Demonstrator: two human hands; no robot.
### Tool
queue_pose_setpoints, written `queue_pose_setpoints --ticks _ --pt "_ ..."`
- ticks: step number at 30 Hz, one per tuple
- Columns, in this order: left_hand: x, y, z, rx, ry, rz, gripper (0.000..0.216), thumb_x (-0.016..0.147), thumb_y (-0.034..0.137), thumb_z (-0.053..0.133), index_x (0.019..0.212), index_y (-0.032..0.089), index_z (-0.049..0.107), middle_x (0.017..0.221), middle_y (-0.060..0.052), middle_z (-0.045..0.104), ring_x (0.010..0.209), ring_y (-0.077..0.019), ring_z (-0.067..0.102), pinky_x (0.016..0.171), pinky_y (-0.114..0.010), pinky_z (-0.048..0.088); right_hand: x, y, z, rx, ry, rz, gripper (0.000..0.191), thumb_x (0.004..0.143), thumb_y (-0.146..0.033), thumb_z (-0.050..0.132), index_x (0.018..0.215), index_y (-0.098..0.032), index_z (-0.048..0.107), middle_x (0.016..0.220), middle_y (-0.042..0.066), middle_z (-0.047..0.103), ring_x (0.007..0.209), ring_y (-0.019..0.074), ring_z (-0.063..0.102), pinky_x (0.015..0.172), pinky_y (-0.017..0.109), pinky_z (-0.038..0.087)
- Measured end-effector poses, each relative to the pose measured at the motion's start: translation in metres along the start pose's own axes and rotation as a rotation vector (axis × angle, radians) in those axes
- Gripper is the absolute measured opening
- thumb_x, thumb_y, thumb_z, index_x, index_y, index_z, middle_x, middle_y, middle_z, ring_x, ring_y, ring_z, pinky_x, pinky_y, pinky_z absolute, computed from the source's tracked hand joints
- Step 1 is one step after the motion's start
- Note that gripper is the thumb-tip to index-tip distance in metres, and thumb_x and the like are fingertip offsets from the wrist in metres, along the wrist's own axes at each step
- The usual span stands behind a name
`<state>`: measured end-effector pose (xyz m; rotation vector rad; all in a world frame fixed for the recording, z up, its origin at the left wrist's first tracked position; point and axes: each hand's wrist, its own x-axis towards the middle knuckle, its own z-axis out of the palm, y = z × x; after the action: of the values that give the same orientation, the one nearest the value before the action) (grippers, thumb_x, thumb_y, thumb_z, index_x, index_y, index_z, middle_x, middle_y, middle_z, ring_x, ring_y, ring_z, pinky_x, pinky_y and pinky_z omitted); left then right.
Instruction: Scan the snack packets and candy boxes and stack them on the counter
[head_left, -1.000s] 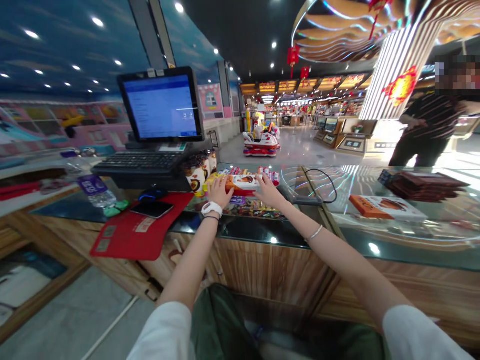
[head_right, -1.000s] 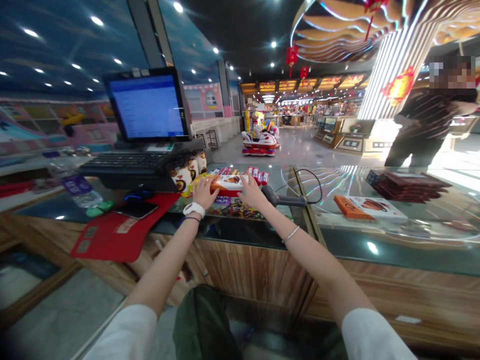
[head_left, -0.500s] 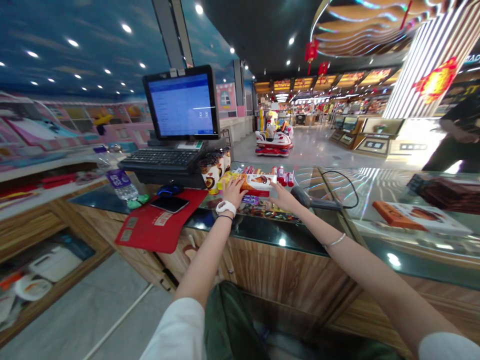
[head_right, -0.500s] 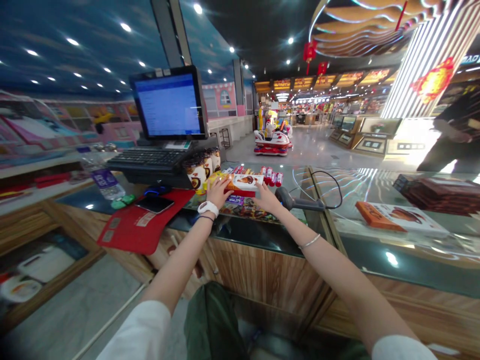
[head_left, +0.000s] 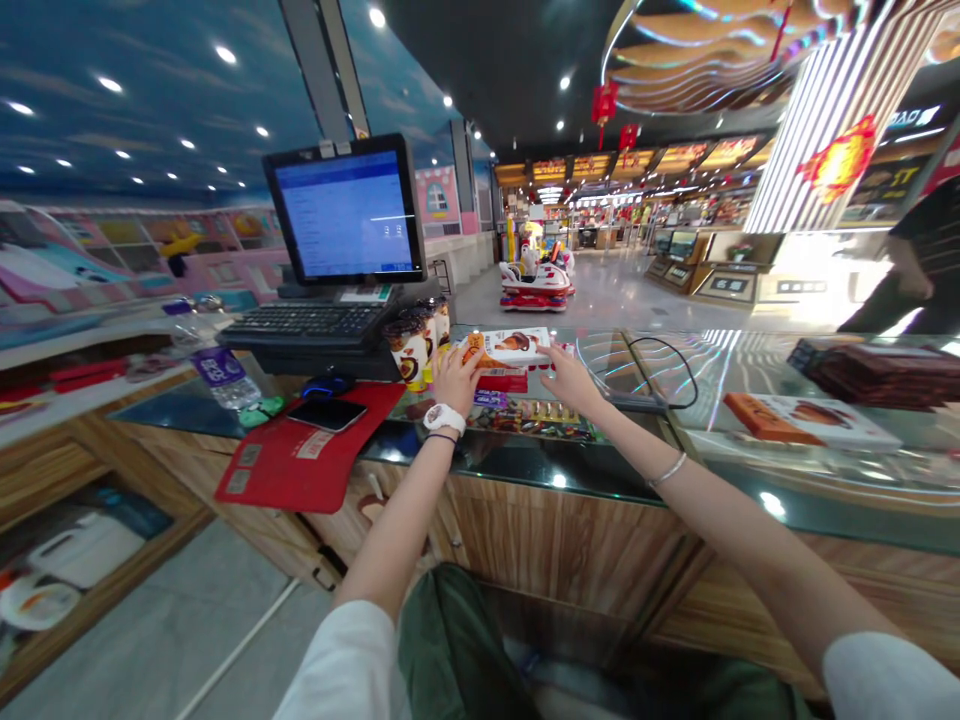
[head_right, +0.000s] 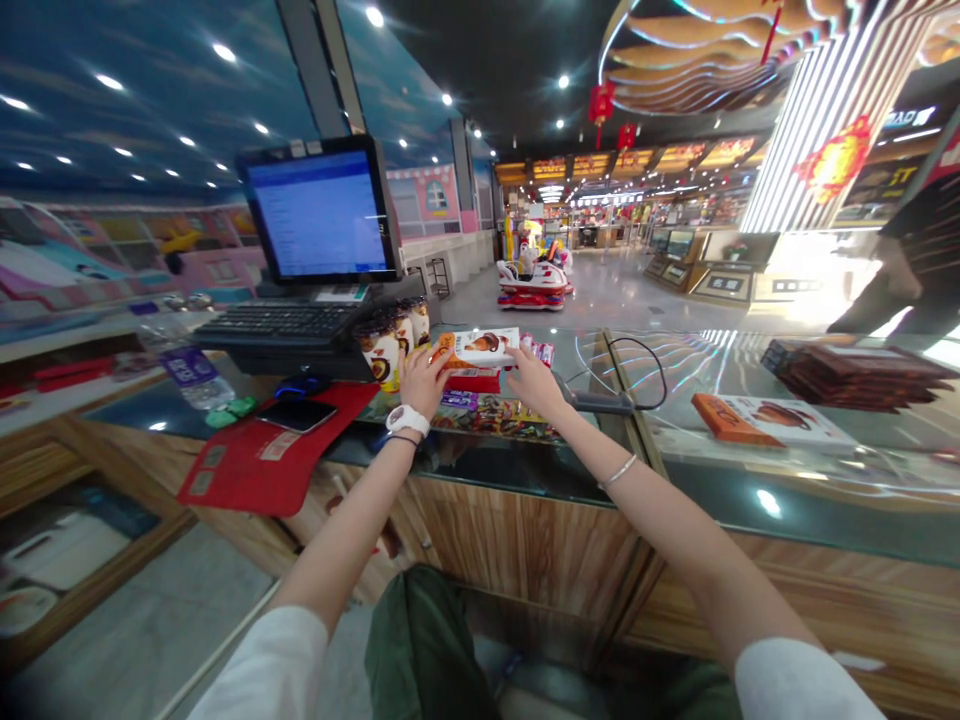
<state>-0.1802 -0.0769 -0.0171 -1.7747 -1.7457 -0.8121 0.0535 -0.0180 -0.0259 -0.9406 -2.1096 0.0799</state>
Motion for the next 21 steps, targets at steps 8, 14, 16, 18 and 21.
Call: queue_pose_setpoints --ticks 8,14,16,18,21 --pt "0.018 0.037 -0.01 -0.021 0.051 0.079 0.036 0.096 0.036 0.053 0.13 0.033 0.065 0.135 -0.006 0.064 0.13 -0.0288 0.051 0.123 -0.058 0.016 -0.003 0.021 -0.063 -0.258 0.093 -0.118 0.033 0.092 -0.023 0.054 0.123 -0.024 0.066 0.138 0.01 0.059 0.121 0.0323 0.058 0.1 0.05 0.048" --pt "0.04 0.07 -0.004 -0.04 0.06 0.188 0.038 0.095 0.039 0.055 0.131 0.033 0.063 0.135 -0.007 0.063 0.129 -0.0296 0.051 0.123 -0.06 0.015 -0.016 0.052 -0.093 -0.325 0.129 -0.151 0.033 0.097 -0.028 0.048 0.125 -0.023 0.065 0.131 0.011 0.065 0.118 0.0303 0.059 0.103 0.051 0.043" --pt "0.047 0.08 0.0 -0.055 0.056 0.213 0.038 0.094 0.038 0.056 0.131 0.033 0.064 0.135 -0.007 0.063 0.128 -0.0294 0.051 0.123 -0.06 0.015 -0.021 0.064 -0.101 -0.332 0.137 -0.148 0.034 0.097 -0.028 0.048 0.126 -0.025 0.065 0.131 0.01 0.065 0.118 0.0297 0.058 0.104 0.051 0.042" --pt "0.052 0.09 0.006 -0.072 0.052 0.241 0.038 0.094 0.037 0.057 0.131 0.033 0.064 0.135 -0.007 0.063 0.128 -0.029 0.052 0.123 -0.06 0.015 -0.026 0.076 -0.108 -0.335 0.146 -0.14 0.033 0.098 -0.029 0.048 0.126 -0.026 0.065 0.132 0.009 0.066 0.118 0.0292 0.059 0.105 0.052 0.041" --pt "0.058 0.1 0.016 -0.104 0.032 0.31 0.037 0.095 0.037 0.056 0.13 0.031 0.064 0.133 -0.007 0.064 0.126 -0.0281 0.055 0.124 -0.06 0.013 -0.033 0.09 -0.116 -0.333 0.154 -0.131 0.032 0.098 -0.03 0.048 0.123 -0.028 0.067 0.13 0.007 0.067 0.118 0.0277 0.059 0.107 0.052 0.04"
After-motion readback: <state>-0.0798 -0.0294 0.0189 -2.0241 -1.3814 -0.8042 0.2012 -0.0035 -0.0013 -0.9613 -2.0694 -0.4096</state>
